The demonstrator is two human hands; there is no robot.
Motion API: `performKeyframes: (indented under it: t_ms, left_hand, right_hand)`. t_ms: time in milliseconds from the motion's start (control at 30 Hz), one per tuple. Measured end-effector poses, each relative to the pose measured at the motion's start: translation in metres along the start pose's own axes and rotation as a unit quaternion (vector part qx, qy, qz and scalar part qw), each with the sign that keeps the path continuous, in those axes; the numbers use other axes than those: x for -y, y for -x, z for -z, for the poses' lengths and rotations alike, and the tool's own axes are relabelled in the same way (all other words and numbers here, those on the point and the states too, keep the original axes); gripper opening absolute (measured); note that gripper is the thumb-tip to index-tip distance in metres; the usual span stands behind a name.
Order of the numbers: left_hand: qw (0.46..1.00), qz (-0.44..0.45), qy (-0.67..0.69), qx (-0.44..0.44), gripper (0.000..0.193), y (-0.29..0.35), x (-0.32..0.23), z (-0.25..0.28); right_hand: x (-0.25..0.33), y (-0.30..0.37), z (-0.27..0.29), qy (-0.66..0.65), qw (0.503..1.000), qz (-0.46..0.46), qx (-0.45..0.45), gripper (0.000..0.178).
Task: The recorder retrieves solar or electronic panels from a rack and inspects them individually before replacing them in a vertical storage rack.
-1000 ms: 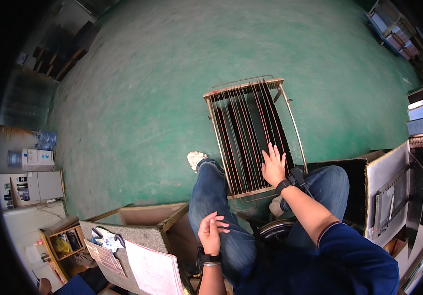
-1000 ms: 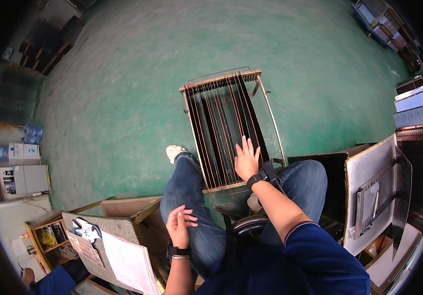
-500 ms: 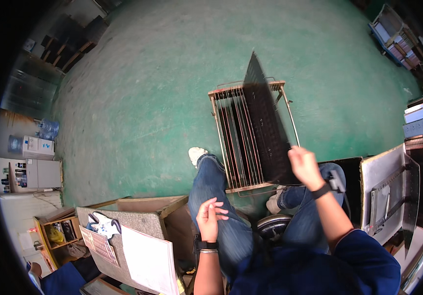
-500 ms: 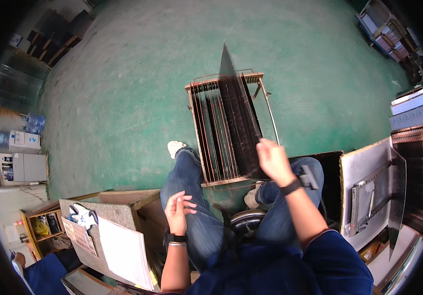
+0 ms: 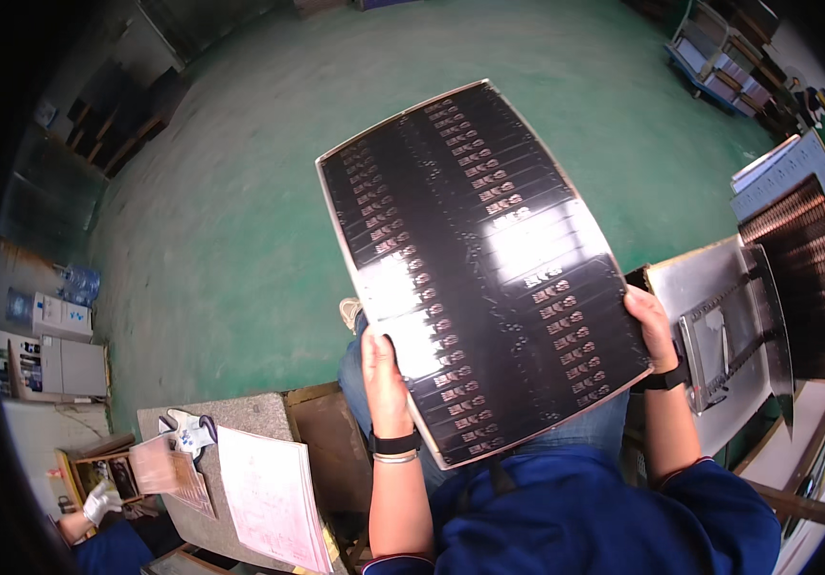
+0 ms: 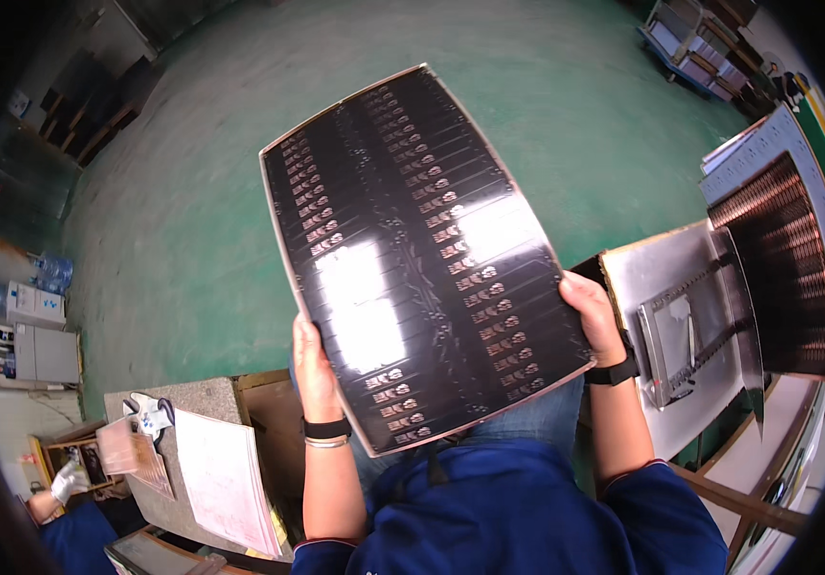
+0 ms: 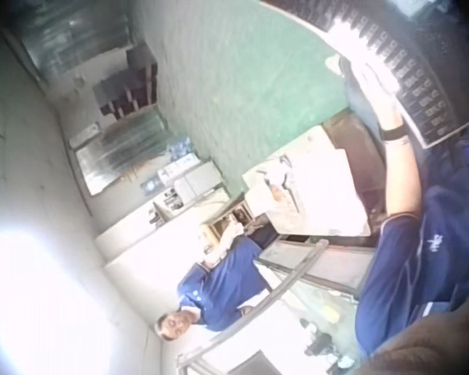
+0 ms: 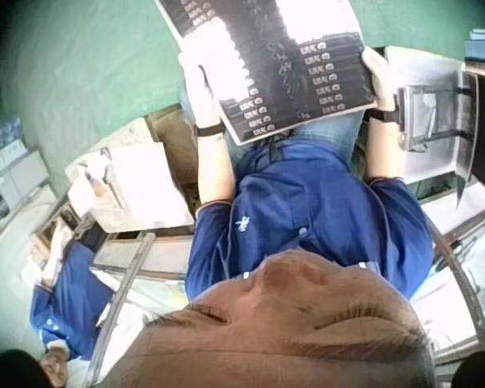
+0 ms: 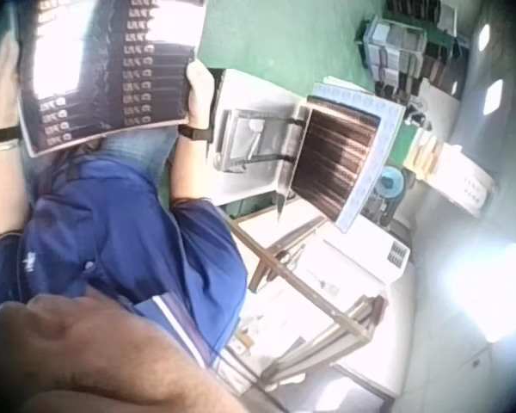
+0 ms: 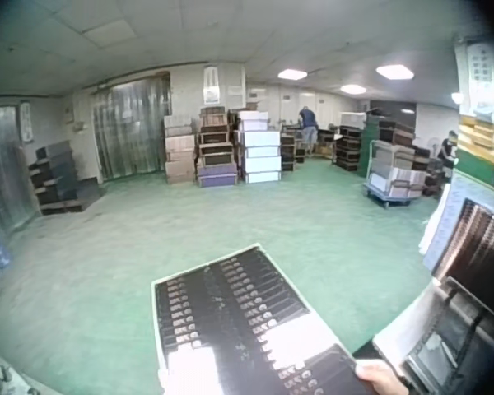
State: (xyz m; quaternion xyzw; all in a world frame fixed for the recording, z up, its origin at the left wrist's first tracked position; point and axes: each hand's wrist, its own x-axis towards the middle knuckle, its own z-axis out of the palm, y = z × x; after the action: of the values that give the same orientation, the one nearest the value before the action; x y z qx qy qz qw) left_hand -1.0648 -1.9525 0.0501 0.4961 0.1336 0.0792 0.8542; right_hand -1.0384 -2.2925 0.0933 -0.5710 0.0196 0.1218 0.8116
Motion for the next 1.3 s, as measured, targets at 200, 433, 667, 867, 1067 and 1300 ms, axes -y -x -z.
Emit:
performKeyframes:
  t_ms: [200,433,667,867,1067,1300]
  left_hand:
    - [0.999,-0.003,0.01,-0.03,0.041,0.012,-0.015,0.004]
    - [0.999,-0.029,0.017,-0.013,0.039,0.024,-0.029,-0.002]
    - [0.997,-0.026,0.072,0.015,0.032,0.039,-0.045,-0.008]
    - [0.995,-0.066,0.02,0.077,0.03,0.036,-0.059,0.002]
    - [0.992,-0.118,-0.025,0.021,0.02,0.021,-0.07,-0.004]
    - [0.971,-0.212,-0.106,0.039,0.011,0.015,-0.06,-0.005]
  right_hand:
    - [0.001,0.011,-0.015,-0.019,0.999,0.029,0.012,0.046]
    - [0.002,0.016,-0.021,-0.041,0.998,0.046,0.024,0.05]
    - [0.003,0.014,-0.014,-0.034,0.997,0.055,0.041,0.04]
    - [0.03,-0.011,-0.024,-0.037,0.993,0.11,-0.021,0.035]
    - [0.043,-0.026,-0.036,0.008,0.983,0.178,0.032,0.036]
    - [0.012,-0.048,-0.009,-0.042,0.98,0.184,-0.065,0.011]
